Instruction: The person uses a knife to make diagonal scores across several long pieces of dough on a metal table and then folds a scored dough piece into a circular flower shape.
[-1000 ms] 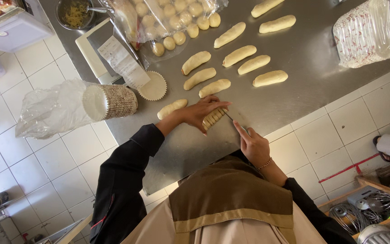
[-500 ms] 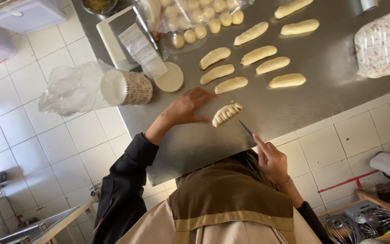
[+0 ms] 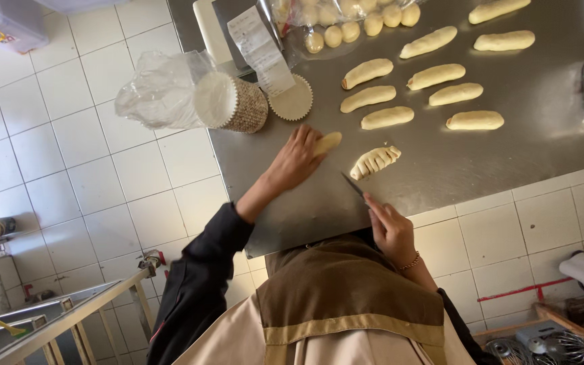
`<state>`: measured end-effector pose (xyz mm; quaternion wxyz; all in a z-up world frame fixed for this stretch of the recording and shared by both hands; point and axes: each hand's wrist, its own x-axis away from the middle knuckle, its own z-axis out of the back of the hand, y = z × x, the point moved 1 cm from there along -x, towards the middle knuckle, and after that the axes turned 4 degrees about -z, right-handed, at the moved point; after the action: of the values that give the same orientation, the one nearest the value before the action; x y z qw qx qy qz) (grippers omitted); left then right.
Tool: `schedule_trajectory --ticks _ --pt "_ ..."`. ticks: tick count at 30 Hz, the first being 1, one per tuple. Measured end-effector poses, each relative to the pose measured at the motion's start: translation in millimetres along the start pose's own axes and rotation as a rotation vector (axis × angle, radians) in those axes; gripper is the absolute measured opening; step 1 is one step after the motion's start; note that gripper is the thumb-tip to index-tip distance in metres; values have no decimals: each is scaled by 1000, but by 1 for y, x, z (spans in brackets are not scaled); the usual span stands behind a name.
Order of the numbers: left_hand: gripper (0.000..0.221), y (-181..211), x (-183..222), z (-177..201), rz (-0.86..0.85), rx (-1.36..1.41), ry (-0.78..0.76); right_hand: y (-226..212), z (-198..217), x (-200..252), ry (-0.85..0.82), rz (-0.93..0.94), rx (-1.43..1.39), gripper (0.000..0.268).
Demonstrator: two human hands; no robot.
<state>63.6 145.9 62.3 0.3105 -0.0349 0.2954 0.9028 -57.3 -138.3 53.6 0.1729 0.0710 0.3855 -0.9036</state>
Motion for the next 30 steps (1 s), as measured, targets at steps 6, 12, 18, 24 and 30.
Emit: schedule_trajectory --ticks 6,12,18,24,30 --pt "84 48 48 11 316 -128 -27 -15 3 0 -53 -38 32 50" --pt "150 -6 48 30 84 103 -229 -29 -14 -11 -175 48 157 56" --pt "157 -28 34 7 -29 260 -517 -51 -29 -28 -223 66 198 62" --pt "159 -35 35 -1 -53 328 -508 -51 -37 -29 -238 81 250 65" --pt "156 -37 37 -3 9 341 -520 -42 -51 -30 -297 69 289 67"
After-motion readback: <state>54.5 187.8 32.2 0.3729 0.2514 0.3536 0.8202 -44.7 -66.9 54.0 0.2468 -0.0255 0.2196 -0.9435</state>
